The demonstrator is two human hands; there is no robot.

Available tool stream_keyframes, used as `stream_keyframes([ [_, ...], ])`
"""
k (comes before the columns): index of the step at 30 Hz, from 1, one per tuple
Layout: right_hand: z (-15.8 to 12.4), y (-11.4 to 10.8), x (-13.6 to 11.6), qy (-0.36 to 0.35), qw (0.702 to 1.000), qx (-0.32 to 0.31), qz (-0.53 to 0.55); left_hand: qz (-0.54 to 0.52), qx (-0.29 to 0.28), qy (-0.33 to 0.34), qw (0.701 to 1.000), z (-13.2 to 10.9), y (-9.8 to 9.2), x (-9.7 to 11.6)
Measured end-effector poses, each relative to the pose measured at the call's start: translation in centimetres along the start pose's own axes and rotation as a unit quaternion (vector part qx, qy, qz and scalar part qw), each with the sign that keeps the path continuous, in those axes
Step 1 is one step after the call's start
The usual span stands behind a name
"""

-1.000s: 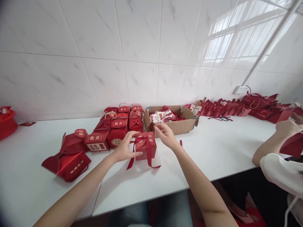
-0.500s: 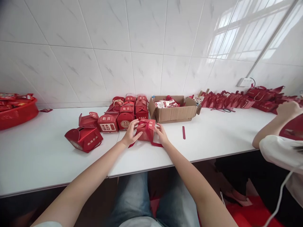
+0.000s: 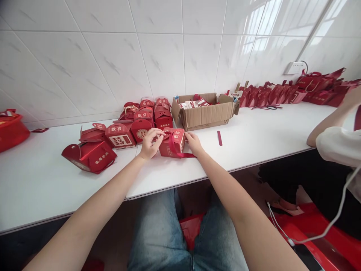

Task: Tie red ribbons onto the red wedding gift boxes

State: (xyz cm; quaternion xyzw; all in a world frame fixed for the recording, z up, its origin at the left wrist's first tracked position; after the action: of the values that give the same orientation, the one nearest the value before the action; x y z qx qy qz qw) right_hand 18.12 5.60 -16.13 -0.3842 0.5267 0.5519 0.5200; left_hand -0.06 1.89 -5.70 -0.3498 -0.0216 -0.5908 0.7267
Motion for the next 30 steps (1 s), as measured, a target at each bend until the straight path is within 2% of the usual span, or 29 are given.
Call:
stream_keyframes([
  [3,-0.1,0.1,-0.2,-0.005,1.0,0.007,-0.018,-0.002,0.02,-0.04,0.999,0.3,-0.1,-0.6],
  [8,0.1,0.4,-0.1,-0.014,0.999,0.009,-0.04,-0.014,0.018,-0.081,0.996,0.3,-0.1,-0.9],
  [15,-0.6,1.7,-1.1,-0.02,0.997,-0.039,-0.062,0.006,0.014,-0.128,0.992,0.5,-0.8,-0.8],
  [26,-1.2,2.4,-1.8,-0.035,0.993,-0.052,-0.095,0.069,-0.072,-0.129,0.987,2.5,-0.5,-0.1],
  [30,-1.3,2.1,-3.5,-0.068,0.989,-0.028,-0.125,0.056,-0.096,-0.121,0.986,2.3,-0.4,-0.1],
])
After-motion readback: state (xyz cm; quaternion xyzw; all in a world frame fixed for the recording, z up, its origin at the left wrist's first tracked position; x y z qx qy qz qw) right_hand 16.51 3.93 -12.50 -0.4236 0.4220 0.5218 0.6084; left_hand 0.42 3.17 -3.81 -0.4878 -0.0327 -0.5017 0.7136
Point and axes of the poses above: each hand's wrist, its own z-axis towards the middle knuckle, its own y-axis out of the palm, x = y × z, the point moved 10 cm from there along z, towards the middle knuckle, and after that the axes turned 5 degrees about y, right-handed, at the moved point
